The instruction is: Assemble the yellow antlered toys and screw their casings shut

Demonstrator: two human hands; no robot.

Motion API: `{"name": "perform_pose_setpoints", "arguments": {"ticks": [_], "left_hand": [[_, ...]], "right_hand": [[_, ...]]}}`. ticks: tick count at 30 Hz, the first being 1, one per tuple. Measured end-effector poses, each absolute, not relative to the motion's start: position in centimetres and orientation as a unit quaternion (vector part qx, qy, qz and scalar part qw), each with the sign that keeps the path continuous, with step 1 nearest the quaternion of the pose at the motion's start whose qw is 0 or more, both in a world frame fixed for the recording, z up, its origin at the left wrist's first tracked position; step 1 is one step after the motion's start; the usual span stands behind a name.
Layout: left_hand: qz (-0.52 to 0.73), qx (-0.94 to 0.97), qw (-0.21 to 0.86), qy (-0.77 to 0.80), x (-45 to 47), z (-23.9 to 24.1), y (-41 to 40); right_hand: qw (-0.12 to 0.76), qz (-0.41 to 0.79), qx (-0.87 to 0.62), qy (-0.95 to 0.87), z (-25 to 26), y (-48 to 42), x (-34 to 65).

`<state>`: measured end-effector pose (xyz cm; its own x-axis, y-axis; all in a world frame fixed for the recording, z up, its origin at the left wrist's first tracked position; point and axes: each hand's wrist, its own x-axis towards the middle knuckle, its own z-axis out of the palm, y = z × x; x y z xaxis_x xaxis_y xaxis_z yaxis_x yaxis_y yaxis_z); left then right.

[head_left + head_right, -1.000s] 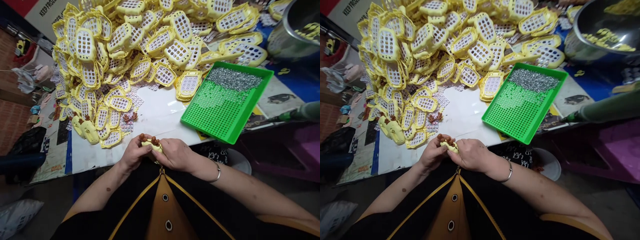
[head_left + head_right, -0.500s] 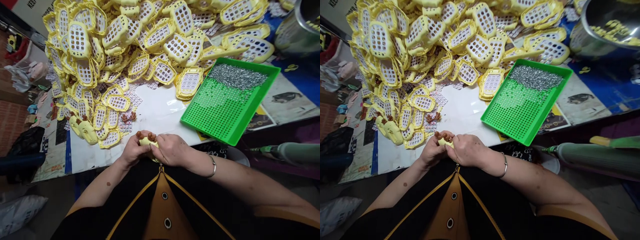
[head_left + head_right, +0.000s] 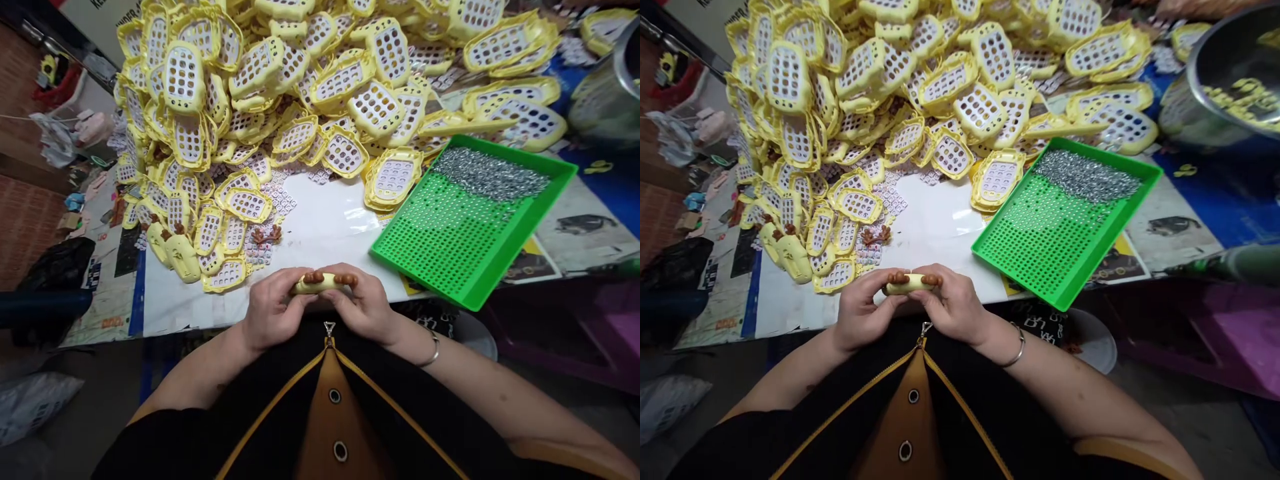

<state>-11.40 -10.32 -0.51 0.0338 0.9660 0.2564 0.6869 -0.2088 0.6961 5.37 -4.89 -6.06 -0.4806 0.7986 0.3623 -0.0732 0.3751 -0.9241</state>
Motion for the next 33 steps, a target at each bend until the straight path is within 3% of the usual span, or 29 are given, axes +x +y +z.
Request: {"name": "perform_pose_setpoints", "arguments": {"ticks": [3, 9, 15, 22, 25, 28, 33], "left_hand": [[0.317, 0.719, 0.163, 0.597, -11.3, -0.2, -10.1], [0.237, 0.760, 0.113, 0.594, -10.6, -0.2, -9.4], [0.205, 0.770, 0.062, 0.602, -8.9, -1.1, -8.2], [0.177, 0.765, 0.143, 0.603, -10.6, -1.2, -8.4], [0.178, 0.753, 0.148, 0.616, -11.9, -1.3, -9.1], [0.180, 0.767, 0.137, 0.601, -12.3, -1.5, -9.7], [0.197, 0.795, 0.066, 0.570, -11.8, -2.3, -9.6]], "right_hand": [[0.427, 0.532, -0.281, -0.675, -6.3, -4.6, 5.3], [0.431, 0.396, -0.283, -0.760, -5.1, -3.1, 5.8], [0.444, 0.409, -0.354, -0.714, -6.0, -3.6, 5.3], [0.465, 0.463, -0.354, -0.667, -8.0, -4.0, 6.7], [0.458, 0.324, -0.367, -0.742, -7.4, -3.8, 7.2], [0.394, 0.155, -0.293, -0.857, -6.0, -3.5, 7.0], [0.292, 0.015, -0.282, -0.914, -4.4, -3.5, 6.4]]}}
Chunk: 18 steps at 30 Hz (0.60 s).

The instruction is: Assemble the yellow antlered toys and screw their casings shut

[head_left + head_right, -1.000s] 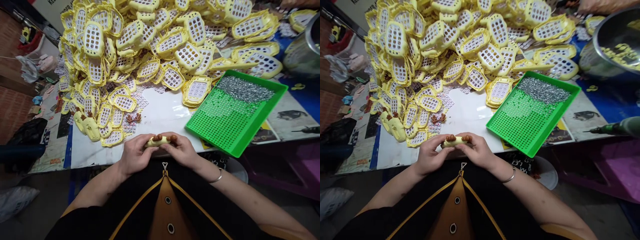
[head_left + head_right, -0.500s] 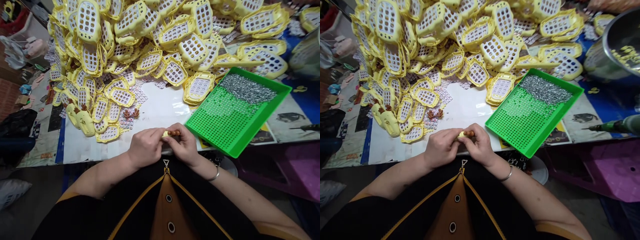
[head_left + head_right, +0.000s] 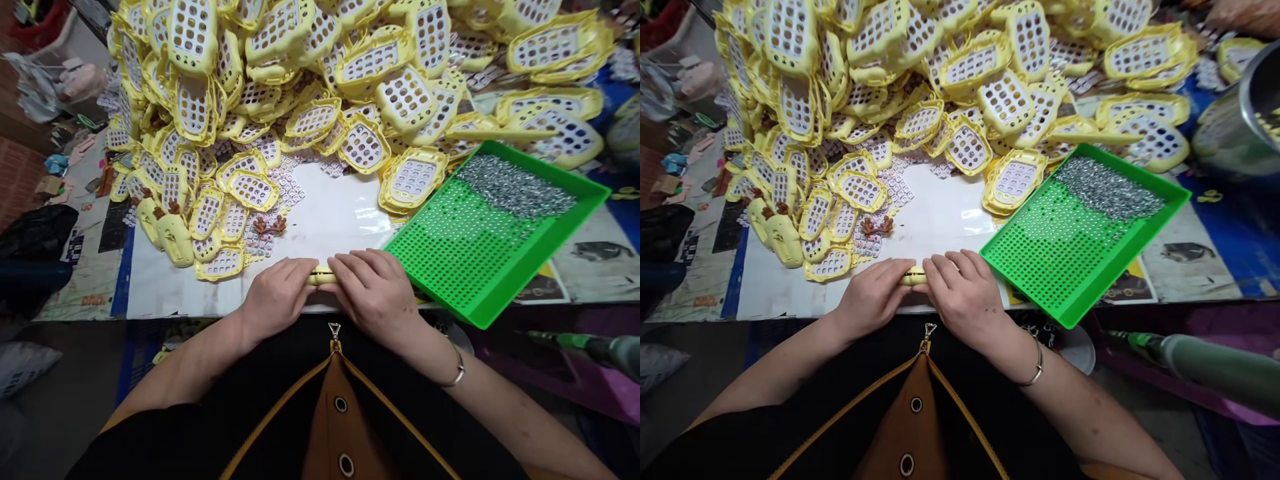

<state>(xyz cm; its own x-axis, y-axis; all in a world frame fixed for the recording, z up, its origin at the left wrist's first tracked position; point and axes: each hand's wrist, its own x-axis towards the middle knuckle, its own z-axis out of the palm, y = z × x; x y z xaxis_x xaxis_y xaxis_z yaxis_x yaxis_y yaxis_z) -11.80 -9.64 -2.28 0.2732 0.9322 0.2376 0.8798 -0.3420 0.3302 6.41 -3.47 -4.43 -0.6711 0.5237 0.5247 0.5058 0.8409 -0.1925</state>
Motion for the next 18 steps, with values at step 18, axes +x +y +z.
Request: {"name": "perform_pose_setpoints", "arguments": {"ticks": [18], "left_hand": [[0.290, 0.775, 0.119, 0.550, -13.1, -3.9, -9.8]], "right_hand": [[0.223, 0.052, -0.269, -0.935, -4.3, -3.9, 6.5]]}}
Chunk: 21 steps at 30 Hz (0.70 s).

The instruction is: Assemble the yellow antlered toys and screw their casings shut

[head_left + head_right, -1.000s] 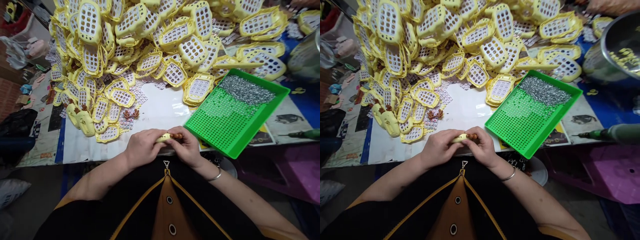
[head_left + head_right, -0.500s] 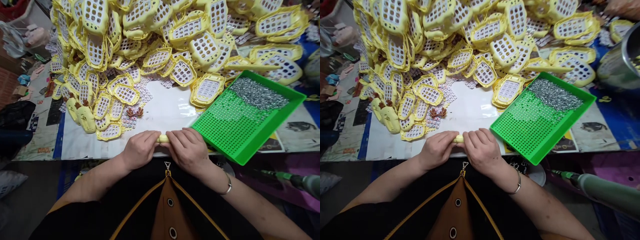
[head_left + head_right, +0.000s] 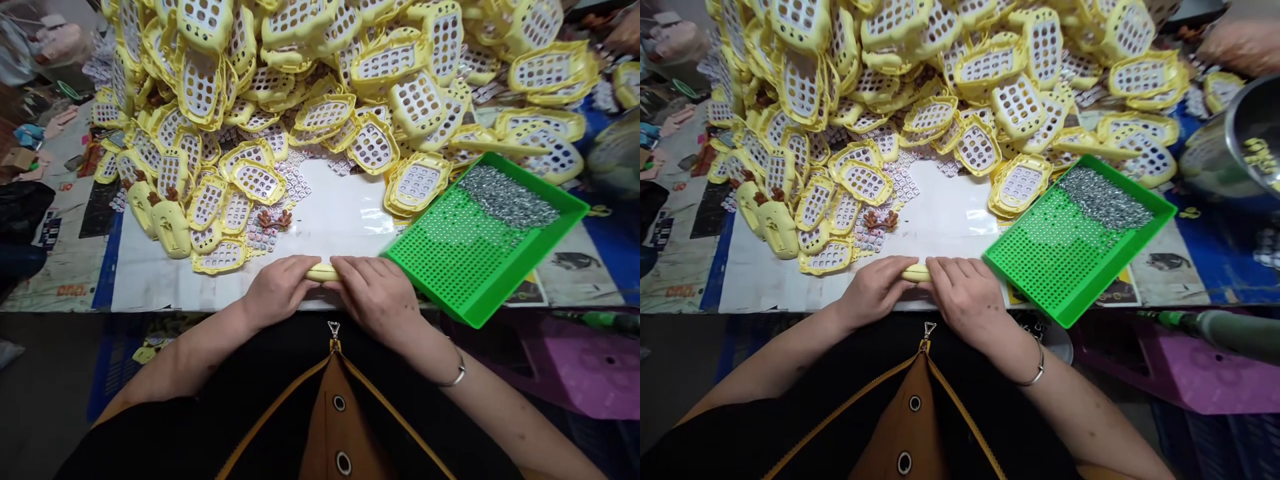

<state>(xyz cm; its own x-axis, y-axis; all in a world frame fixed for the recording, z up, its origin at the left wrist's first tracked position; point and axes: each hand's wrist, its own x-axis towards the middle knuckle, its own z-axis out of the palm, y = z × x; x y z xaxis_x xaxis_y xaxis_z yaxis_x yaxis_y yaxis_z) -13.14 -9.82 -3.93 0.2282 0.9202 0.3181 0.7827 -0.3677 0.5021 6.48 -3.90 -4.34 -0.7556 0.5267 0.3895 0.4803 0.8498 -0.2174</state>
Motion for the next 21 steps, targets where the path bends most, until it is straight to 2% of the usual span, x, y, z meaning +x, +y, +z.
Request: {"name": "perform_pose_setpoints", "arguments": {"ticks": [7, 14, 21], "left_hand": [[0.302, 0.789, 0.067, 0.530, -12.5, -3.9, -9.6], [0.306, 0.766, 0.121, 0.552, -12.1, -3.4, -9.9], [0.275, 0.772, 0.070, 0.568, -11.8, -3.3, -9.7]], "right_hand": [[0.302, 0.062, -0.279, -0.910, -5.2, -4.2, 6.0], [0.272, 0.111, -0.285, -0.913, -4.1, -4.4, 5.5], [0.313, 0.098, -0.314, -0.891, -4.9, -4.6, 4.4]]}}
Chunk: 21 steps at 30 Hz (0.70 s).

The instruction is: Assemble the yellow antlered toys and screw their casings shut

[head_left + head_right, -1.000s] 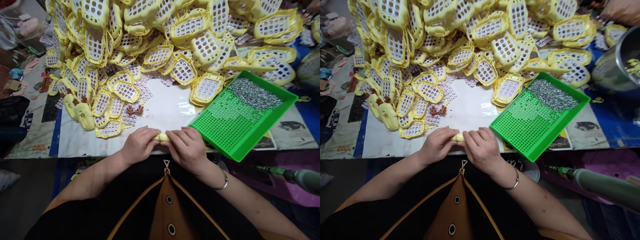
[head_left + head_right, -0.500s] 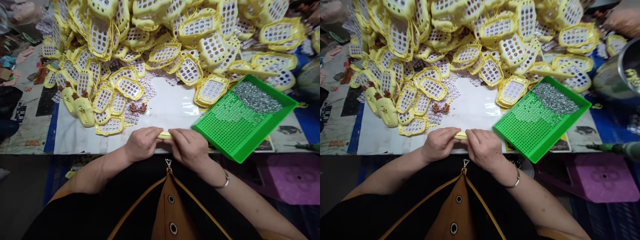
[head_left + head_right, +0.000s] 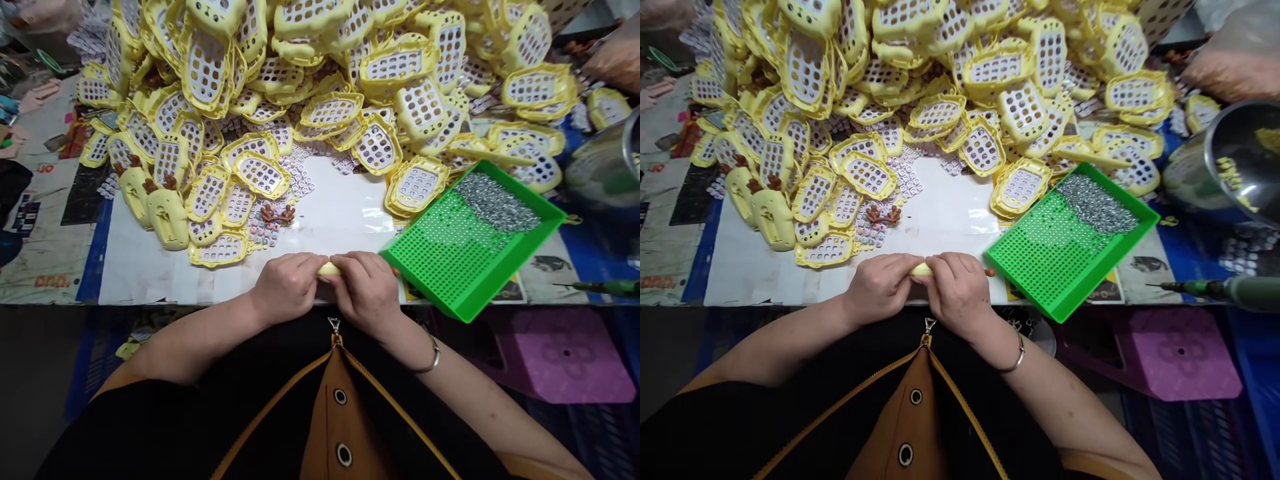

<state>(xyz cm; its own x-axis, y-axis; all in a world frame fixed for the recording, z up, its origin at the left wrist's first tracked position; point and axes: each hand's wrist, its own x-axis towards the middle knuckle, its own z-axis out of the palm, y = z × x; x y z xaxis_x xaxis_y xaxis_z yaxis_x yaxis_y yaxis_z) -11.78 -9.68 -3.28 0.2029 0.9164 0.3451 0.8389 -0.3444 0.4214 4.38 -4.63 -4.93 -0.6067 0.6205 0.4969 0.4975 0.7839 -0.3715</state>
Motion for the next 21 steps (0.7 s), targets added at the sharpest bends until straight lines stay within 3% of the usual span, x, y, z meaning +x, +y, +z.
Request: {"name": "perform_pose_setpoints", "arguments": {"ticks": [5, 9, 15, 18, 21], "left_hand": [[0.283, 0.754, 0.111, 0.583, -12.5, -3.5, -9.8], [0.302, 0.739, 0.111, 0.592, -14.0, -3.4, -10.4], [0.155, 0.792, 0.084, 0.584, -12.7, -2.4, -9.5], [0.203, 0.755, 0.167, 0.601, -12.2, -2.2, -8.2], [0.416, 0.571, 0.355, 0.612, -13.3, -1.9, -7.3]], "right_hand": [[0.287, 0.125, -0.281, -0.907, -4.4, -3.9, 4.6], [0.230, 0.045, -0.275, -0.932, -3.8, -3.6, 5.9], [0.237, 0.096, -0.263, -0.930, -4.7, -3.5, 6.4], [0.313, 0.086, -0.271, -0.906, -3.6, -3.3, 6.6], [0.441, 0.077, -0.333, -0.830, -1.8, -3.1, 6.9]]}}
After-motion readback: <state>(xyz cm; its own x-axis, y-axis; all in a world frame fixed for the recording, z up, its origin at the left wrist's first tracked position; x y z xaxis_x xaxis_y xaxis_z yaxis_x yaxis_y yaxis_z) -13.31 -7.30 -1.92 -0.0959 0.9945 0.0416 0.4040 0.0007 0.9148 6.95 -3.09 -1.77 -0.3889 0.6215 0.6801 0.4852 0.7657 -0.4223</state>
